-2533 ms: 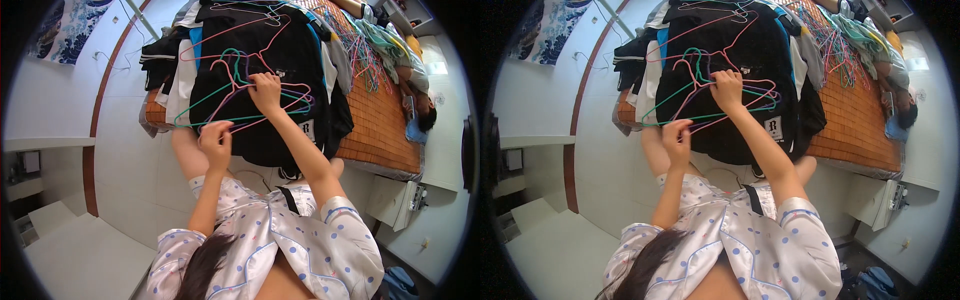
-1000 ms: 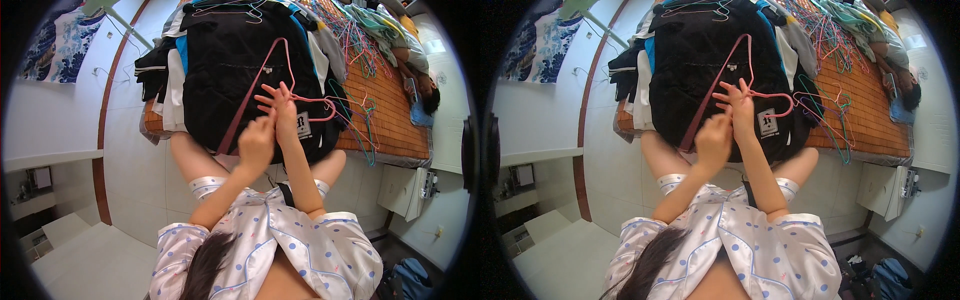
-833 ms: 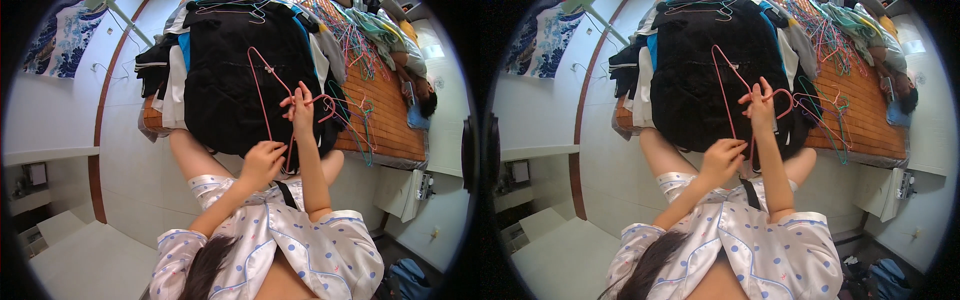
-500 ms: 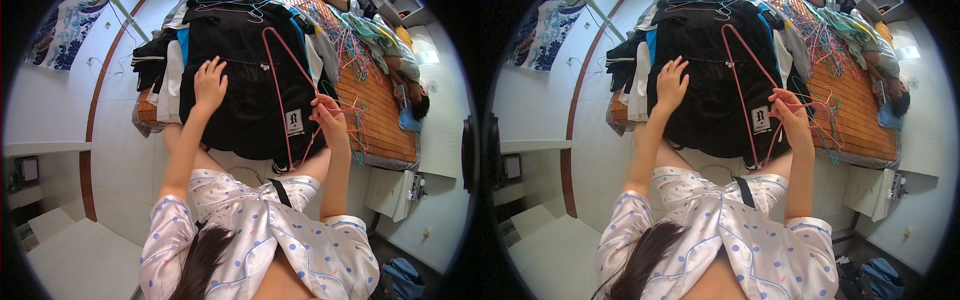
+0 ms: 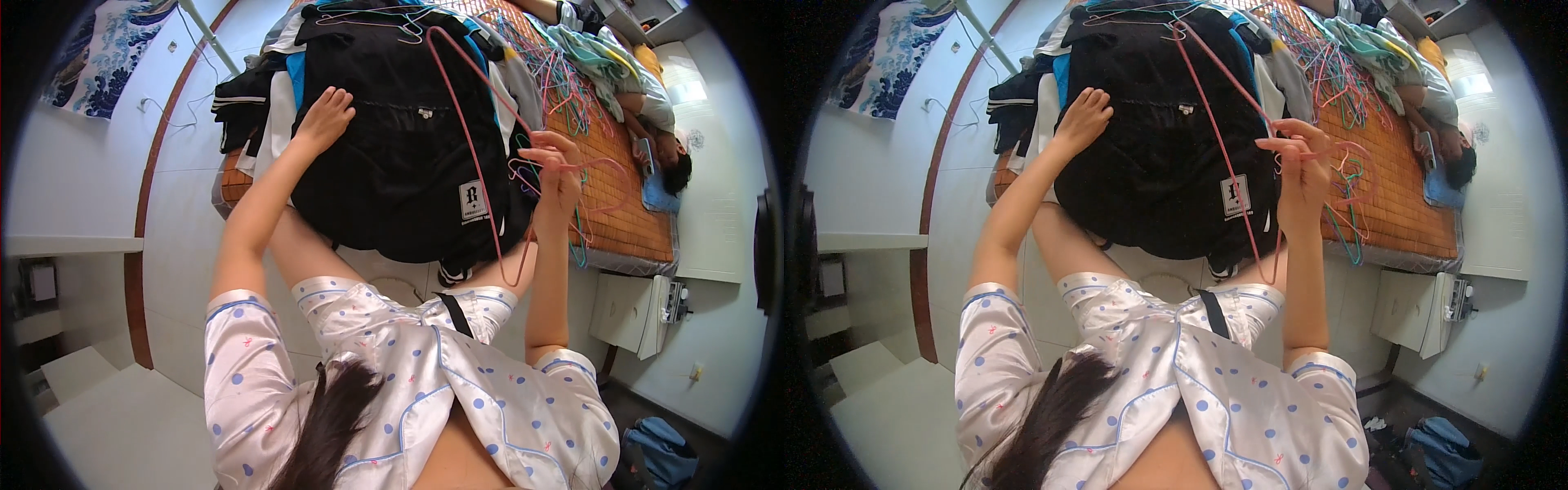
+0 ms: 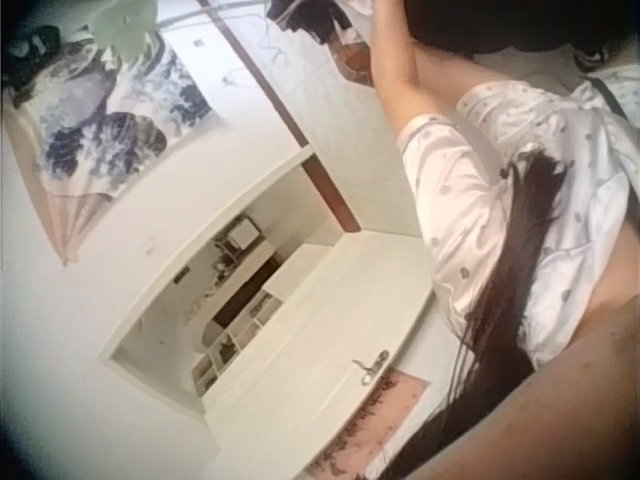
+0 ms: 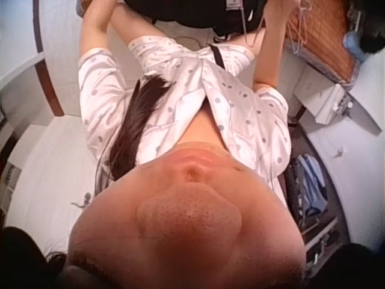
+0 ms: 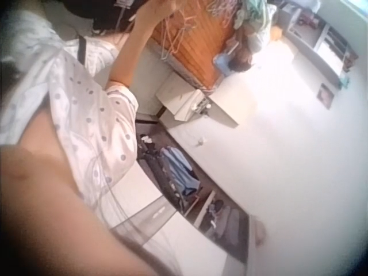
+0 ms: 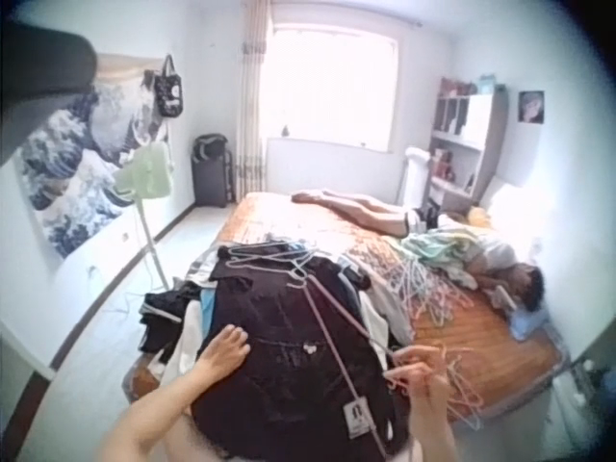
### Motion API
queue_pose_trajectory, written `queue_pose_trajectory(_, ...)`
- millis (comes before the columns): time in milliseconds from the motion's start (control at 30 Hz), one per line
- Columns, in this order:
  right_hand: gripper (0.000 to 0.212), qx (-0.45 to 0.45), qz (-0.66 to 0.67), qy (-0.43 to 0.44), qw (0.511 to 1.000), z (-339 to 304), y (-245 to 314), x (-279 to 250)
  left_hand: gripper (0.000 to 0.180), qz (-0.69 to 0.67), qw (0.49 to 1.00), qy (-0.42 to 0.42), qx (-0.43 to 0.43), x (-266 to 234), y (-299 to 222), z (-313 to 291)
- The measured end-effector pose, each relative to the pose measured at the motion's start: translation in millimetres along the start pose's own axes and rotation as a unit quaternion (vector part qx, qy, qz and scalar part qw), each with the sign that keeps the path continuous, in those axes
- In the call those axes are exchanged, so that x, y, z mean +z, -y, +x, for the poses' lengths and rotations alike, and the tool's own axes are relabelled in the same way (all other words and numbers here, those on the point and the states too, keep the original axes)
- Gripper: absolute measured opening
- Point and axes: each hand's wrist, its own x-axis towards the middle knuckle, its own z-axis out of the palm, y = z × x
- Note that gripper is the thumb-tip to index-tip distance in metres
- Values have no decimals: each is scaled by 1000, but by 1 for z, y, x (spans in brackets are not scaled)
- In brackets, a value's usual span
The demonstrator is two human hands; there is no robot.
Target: The person puts a jacket, pants, and a t-shirt onto hangers and hangs each item inside a wardrobe.
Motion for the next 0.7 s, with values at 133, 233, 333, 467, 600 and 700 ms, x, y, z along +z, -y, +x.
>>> queue_pose_trajectory(133, 40, -49, -50, -33, 997, 12, 0, -2, 8, -120, 986, -58, 97, -36, 12, -23)
queue_pose_trajectory(233, 39, 28, 88, -19, 996, 18, 2, 8, 9, -221, 968, -40, 113, -67, 8, -31)
queue_pose_trajectory(333, 39, 32, 105, 27, 994, 30, -1, 24, 20, -276, 950, -68, 127, -95, 10, -40)
queue_pose_trajectory(467, 37, 81, 18, 56, 995, 58, -4, 38, 23, -300, 938, -84, 150, -118, 16, -40)
queue_pose_trajectory(600, 39, 51, 45, 18, 998, 85, -8, 65, 25, -303, 936, -101, 148, -130, 17, -40)
queue_pose_trajectory(700, 47, 42, 199, -24, 979, 98, 3, 96, 26, -311, 935, -91, 147, -136, 16, -40)
